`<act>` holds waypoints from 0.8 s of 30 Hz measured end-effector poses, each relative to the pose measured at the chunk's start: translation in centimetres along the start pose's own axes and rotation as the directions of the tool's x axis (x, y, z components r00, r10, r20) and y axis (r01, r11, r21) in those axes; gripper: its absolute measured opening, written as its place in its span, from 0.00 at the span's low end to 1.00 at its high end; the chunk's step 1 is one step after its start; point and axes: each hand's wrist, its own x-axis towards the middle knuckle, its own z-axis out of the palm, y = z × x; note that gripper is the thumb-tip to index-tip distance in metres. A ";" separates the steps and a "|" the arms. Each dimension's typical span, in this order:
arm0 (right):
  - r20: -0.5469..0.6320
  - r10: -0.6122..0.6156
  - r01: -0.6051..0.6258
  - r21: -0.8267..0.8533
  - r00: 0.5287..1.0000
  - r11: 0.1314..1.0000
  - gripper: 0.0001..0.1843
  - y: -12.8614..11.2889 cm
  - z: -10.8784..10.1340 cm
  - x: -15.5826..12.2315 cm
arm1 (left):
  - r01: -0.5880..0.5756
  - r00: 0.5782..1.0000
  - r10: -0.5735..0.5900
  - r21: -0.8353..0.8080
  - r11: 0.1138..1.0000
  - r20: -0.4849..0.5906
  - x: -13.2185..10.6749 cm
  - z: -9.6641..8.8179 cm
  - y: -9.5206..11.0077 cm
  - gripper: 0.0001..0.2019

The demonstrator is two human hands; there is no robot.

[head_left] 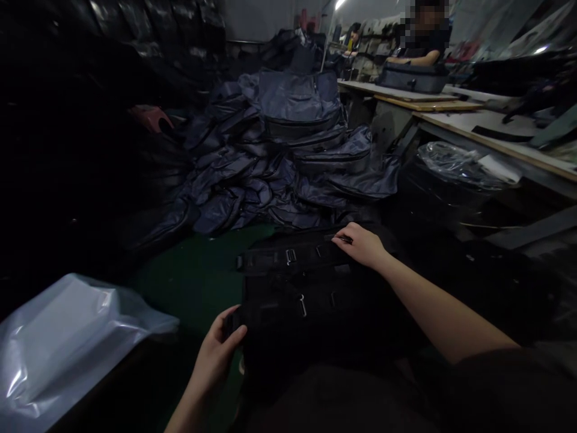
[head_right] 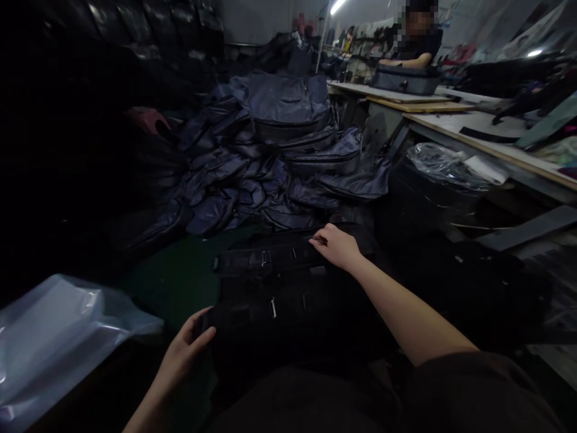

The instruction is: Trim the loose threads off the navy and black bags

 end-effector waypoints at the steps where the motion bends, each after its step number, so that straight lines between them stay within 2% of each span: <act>1: -0.006 -0.004 0.004 0.006 1.000 1.000 0.12 0.0 0.0 -0.2 | 0.002 1.000 -0.002 -0.021 1.000 0.028 0.1 -0.2 0.0 0.32; 8: -0.015 -0.023 0.023 0.043 1.000 0.999 0.11 0.4 0.3 -1.2 | 0.053 0.987 -0.037 -0.102 0.993 0.155 0.1 -1.2 -0.1 0.33; 18: 0.038 0.000 0.001 -0.032 0.999 0.999 0.11 0.4 1.8 -1.6 | 0.108 0.981 -0.045 -0.340 0.934 0.188 -1.2 -0.9 0.7 0.30; 24: 0.051 0.008 -0.005 -0.068 0.999 0.998 0.12 0.5 2.4 -1.7 | 0.127 0.972 -0.040 -0.372 0.919 0.232 -1.6 -1.1 1.7 0.27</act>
